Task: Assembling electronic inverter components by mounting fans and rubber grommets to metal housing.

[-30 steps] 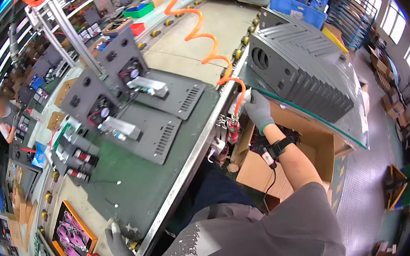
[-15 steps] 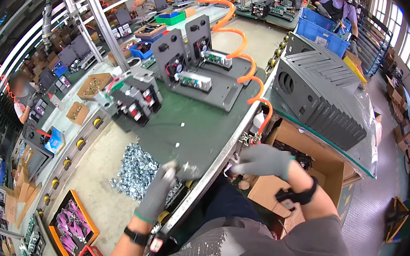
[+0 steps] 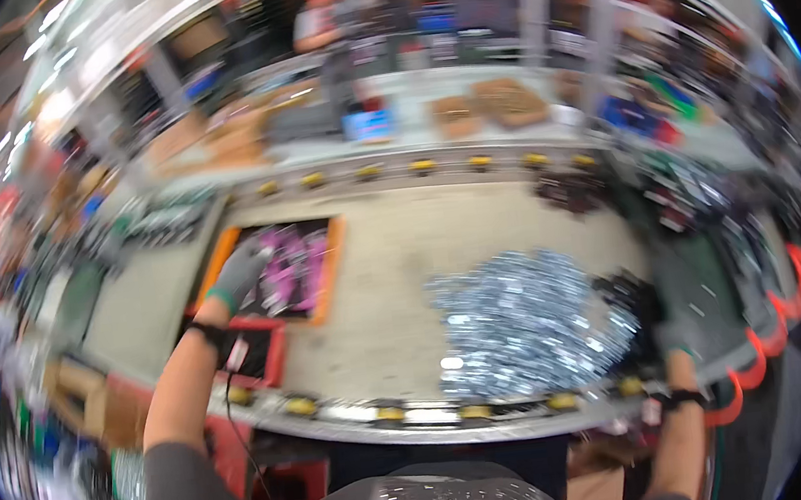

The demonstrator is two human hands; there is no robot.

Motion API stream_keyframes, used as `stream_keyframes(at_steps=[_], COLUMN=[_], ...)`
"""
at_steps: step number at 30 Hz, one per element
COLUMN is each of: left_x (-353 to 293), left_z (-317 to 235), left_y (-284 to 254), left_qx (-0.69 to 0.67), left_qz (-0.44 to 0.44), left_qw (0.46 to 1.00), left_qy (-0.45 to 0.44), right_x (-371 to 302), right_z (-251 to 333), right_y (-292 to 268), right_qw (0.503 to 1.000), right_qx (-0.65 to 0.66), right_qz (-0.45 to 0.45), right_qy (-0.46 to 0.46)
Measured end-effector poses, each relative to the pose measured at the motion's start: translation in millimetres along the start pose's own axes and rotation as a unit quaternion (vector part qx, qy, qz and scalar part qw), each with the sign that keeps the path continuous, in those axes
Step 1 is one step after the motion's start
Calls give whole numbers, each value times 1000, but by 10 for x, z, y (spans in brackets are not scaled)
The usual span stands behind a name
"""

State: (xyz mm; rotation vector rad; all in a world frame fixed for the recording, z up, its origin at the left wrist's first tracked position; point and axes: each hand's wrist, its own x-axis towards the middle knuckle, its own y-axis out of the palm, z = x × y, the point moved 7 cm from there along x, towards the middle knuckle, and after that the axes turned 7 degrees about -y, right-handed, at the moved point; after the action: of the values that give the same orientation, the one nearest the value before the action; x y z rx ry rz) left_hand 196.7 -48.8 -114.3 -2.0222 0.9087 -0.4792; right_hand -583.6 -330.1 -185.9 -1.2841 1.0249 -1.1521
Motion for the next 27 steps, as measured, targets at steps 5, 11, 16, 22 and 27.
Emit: stream_keyframes(at_steps=[5,11,16,22,27], left_x=[-155,-41,319,121,-243], left_z=[1955,2898,3086,3127,3053], left_y=[-780,-623,-507,-607,-701], left_qx=[193,262,138,90,46], left_qz=[-65,-8,-33,-33,-25], left_qw=[937,963,961,955,952], left_qy=[-285,-60,-237,-282,-300], right_x=[501,-338,-2005,-2346,-2364], right_z=[-502,1874,3380,3543,3465], right_y=[-242,-1450,-2412,-2277,-2106], right_qw=[994,913,715,710,704], right_qx=[-85,269,111,150,198], right_qz=[-63,56,-120,-28,19], right_qy=[40,-302,-679,-687,-682])
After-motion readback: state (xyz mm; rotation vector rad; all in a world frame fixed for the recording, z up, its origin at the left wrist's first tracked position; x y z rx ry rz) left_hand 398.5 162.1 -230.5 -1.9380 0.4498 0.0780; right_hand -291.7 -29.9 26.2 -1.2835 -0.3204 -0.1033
